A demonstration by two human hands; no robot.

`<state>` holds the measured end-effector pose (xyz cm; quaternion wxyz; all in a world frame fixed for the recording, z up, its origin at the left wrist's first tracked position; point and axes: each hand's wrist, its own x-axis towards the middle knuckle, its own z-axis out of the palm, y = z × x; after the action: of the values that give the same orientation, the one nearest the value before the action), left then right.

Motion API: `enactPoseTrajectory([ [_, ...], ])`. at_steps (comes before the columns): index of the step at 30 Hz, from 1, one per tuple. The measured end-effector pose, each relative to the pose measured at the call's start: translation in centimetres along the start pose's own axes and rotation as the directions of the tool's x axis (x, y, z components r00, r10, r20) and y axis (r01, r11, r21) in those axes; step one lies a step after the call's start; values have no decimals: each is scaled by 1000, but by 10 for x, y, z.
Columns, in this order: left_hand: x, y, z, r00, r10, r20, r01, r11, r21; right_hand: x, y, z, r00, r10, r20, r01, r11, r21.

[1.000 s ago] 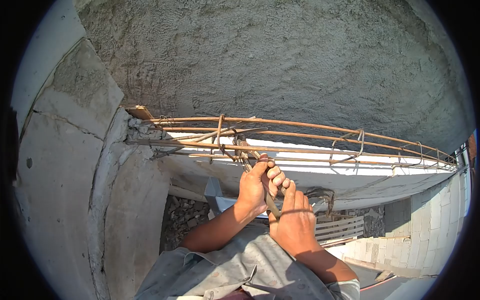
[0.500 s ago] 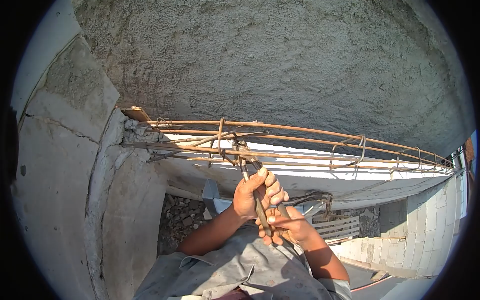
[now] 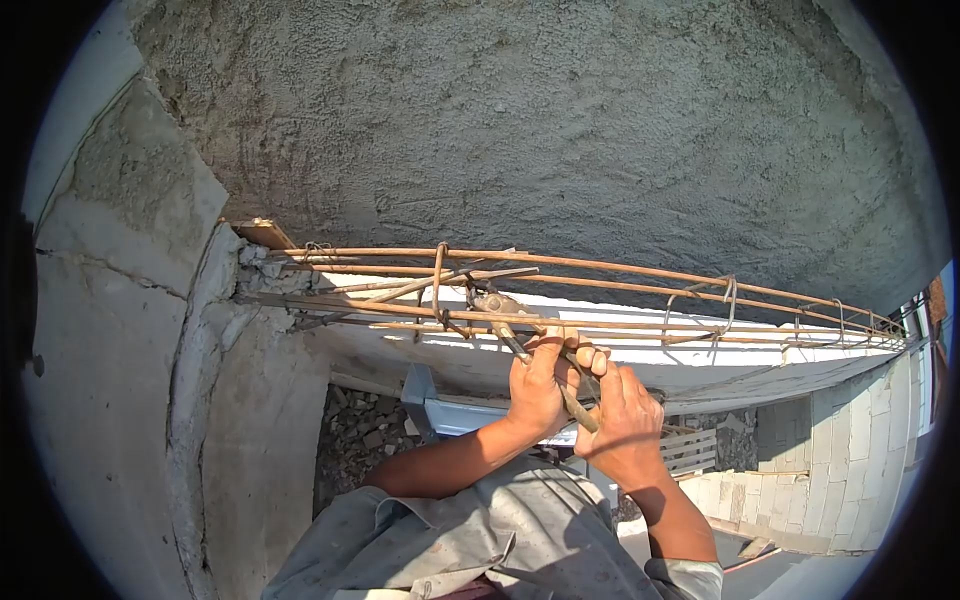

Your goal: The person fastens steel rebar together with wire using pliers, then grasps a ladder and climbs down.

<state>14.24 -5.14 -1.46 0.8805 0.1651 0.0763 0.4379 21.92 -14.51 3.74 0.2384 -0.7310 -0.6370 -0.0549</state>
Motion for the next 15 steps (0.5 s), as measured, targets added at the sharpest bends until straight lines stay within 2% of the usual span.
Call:
enactPoseTrajectory([
  [3, 7, -11, -7, 989, 41, -145, -12, 980, 198, 10, 3, -12, 999, -12, 46, 10, 999, 47],
  [5, 9, -12, -1, 982, 53, -183, -10, 973, 229, 16, 3, -17, 997, 15, 78, -22, 996, 90],
  [8, 8, -2, 0, 988, -12, -152, 51, 966, 253, 16, 5, -19, 993, 28, 111, -39, 994, 100],
  [11, -4, 10, 9, 995, -87, -40, 92, 984, 153, 9, 0, -19, 994, 40, 97, -50, 993, 106],
  [12, -9, 18, 10, 993, -115, 7, 114, 986, 120, 7, -4, -26, 983, 63, 172, -93, 981, 173],
  [15, -30, 39, 8, 983, -186, -12, 182, 947, 266, 0, -14, -23, 892, 183, 414, -377, 806, 456],
])
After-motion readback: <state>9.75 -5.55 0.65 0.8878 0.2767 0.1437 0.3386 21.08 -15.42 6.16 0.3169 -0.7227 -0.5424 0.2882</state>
